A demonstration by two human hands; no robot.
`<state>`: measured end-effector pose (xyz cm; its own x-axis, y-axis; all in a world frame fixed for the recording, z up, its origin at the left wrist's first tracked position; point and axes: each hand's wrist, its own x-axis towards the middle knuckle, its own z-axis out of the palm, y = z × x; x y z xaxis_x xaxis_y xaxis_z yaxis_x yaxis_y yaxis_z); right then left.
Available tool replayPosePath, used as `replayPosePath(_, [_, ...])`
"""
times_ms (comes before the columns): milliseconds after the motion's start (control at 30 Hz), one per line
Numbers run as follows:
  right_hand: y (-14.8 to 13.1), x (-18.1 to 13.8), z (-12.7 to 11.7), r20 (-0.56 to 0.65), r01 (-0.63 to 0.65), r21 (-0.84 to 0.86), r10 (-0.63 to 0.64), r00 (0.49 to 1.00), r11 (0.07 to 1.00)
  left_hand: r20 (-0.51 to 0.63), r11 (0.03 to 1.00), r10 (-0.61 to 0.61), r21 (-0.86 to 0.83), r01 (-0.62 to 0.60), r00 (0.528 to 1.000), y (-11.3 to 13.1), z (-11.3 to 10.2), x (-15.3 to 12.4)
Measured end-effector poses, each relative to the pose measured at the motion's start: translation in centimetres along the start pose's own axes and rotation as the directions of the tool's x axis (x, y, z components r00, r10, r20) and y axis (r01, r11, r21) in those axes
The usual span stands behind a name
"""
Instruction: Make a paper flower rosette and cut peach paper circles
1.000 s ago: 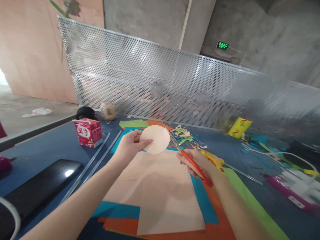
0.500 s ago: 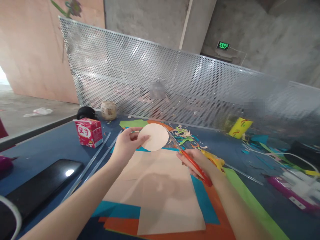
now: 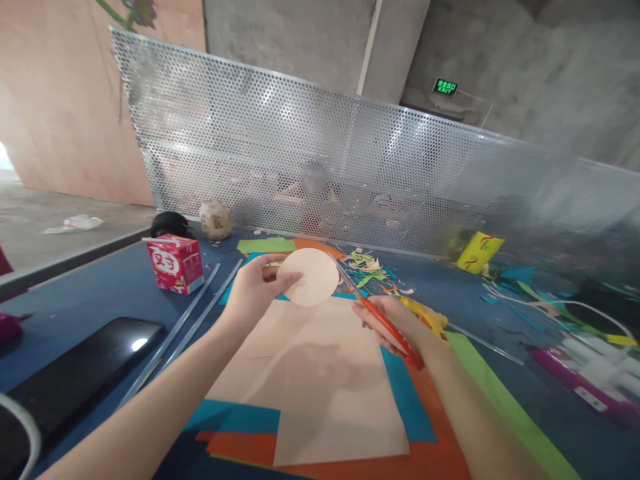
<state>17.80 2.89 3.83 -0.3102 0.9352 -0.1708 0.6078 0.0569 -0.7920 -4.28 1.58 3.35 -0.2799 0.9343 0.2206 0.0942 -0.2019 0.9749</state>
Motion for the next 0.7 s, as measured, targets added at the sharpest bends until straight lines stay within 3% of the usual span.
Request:
replayPosePath(400, [-0.44, 0.02, 0.17, 0.017, -0.062, 0.036, 0.062, 0.998, 0.997, -0.014, 0.999, -0.036, 0.008, 0.036, 0.999, -0.42, 0.05, 0.28])
replayPosePath(700, [0.28, 0.61, 0.34, -0.003, -0.039, -0.009, 0.039, 0.999, 0.999, -0.025, 0.999, -0.037, -0.02, 0.036, 0.999, -0.67, -0.06, 0.55])
